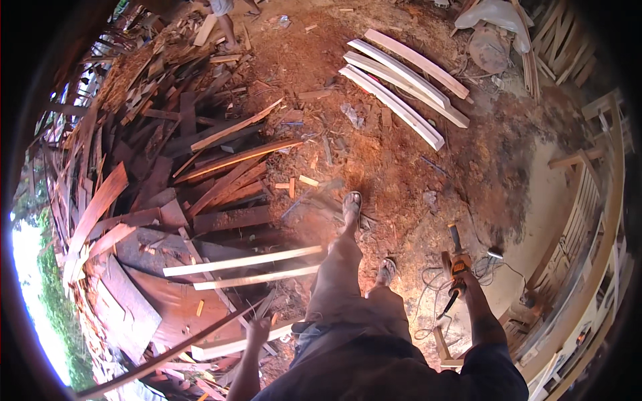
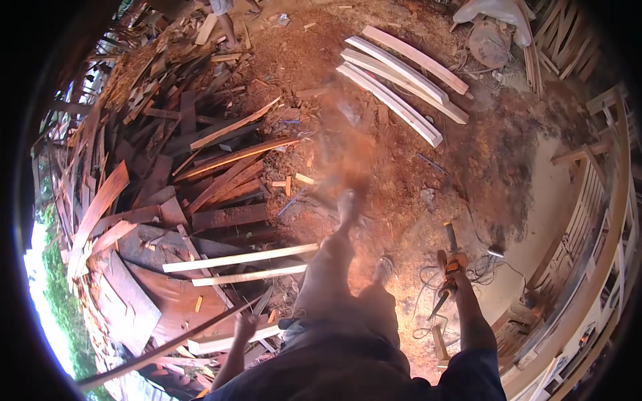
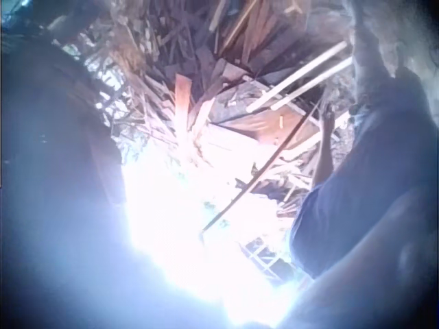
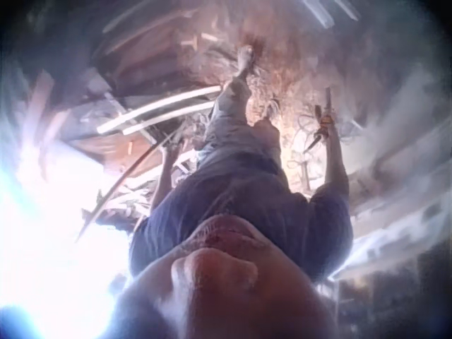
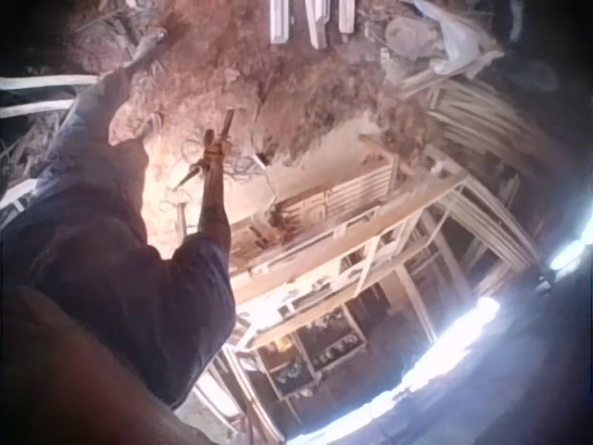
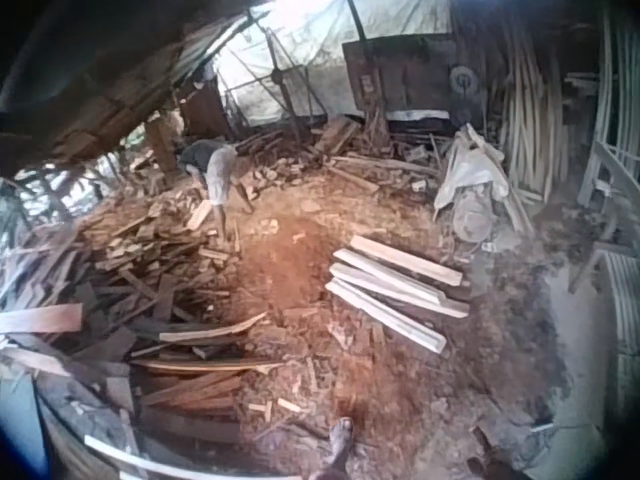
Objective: The person hammers nails into wood to assemble a frame, uses a tape measure and pen to measure and mark wood pieces, and sands the frame edges using a handheld grinder.
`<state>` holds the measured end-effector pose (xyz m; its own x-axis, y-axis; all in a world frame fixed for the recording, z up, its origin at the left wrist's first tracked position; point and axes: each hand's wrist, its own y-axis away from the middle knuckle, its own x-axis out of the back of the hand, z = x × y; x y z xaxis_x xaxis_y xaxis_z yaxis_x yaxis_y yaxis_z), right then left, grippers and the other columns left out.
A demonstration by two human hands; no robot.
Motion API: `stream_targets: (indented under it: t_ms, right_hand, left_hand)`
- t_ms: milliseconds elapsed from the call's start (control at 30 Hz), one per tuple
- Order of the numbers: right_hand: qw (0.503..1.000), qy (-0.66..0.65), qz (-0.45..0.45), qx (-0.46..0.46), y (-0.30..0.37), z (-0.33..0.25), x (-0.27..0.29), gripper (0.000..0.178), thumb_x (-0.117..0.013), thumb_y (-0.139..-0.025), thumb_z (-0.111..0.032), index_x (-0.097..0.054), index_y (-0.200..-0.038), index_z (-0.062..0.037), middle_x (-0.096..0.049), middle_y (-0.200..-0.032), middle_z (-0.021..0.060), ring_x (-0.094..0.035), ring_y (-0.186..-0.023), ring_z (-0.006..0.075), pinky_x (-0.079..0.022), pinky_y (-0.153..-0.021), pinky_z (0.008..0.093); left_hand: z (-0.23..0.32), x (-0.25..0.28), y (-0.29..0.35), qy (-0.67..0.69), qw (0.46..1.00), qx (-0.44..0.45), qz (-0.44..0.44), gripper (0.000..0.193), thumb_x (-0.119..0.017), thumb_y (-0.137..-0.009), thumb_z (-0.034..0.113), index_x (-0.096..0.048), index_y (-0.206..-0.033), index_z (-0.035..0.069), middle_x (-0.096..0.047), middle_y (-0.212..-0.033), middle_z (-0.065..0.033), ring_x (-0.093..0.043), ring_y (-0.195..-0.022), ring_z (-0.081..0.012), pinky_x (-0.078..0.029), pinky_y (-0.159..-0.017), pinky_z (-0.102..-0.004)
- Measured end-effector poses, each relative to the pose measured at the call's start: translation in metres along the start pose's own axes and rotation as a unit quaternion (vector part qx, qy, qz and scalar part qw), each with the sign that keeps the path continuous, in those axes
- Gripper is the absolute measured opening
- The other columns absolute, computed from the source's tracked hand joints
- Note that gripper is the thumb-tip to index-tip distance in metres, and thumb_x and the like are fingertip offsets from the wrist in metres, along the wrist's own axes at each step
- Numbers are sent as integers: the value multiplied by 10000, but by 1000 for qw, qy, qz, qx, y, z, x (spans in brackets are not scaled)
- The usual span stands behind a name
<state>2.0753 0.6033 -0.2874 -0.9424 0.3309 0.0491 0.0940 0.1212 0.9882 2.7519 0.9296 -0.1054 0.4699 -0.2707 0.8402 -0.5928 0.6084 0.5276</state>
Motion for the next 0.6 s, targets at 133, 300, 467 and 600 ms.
stream_targets:
  t_ms: [133,300,467,600]
  right_hand:
    - [976,-164,-54,-129,-14,-48,-62,189,-607,-808,-8,-456,-909,-59,-457,-631,25,-486,-478,152,-447,-447,281]
    - [989,-118,-89,17,-30,-109,-251,168,-643,-852,-67,-480,-893,-75,-459,-630,15,-501,-530,150,-454,-486,282]
    - [963,-121,-242,23,-104,-174,-448,122,-646,-851,-119,-532,-842,-77,-543,-638,46,-545,-546,183,-482,-543,349]
    - [912,-193,-359,-41,-180,-238,-593,143,-651,-856,-166,-578,-850,-43,-600,-672,76,-609,-567,185,-519,-531,319]
  left_hand:
    - [-31,-46,-52,126,901,-82,-408,245,-688,-850,201,-730,-1073,110,-731,-905,-159,-710,-840,-281,-549,-773,-412]
    - [148,17,-201,219,936,-45,-270,250,-632,-932,203,-702,-1069,6,-738,-927,-125,-705,-859,-191,-558,-775,-334]
    - [245,96,-293,356,915,12,-190,236,-615,-953,179,-682,-1075,-11,-726,-913,-126,-715,-828,-182,-571,-734,-325]
    - [197,96,-293,280,925,83,-242,224,-595,-964,170,-677,-1075,-7,-712,-911,-95,-703,-807,-180,-566,-721,-303]
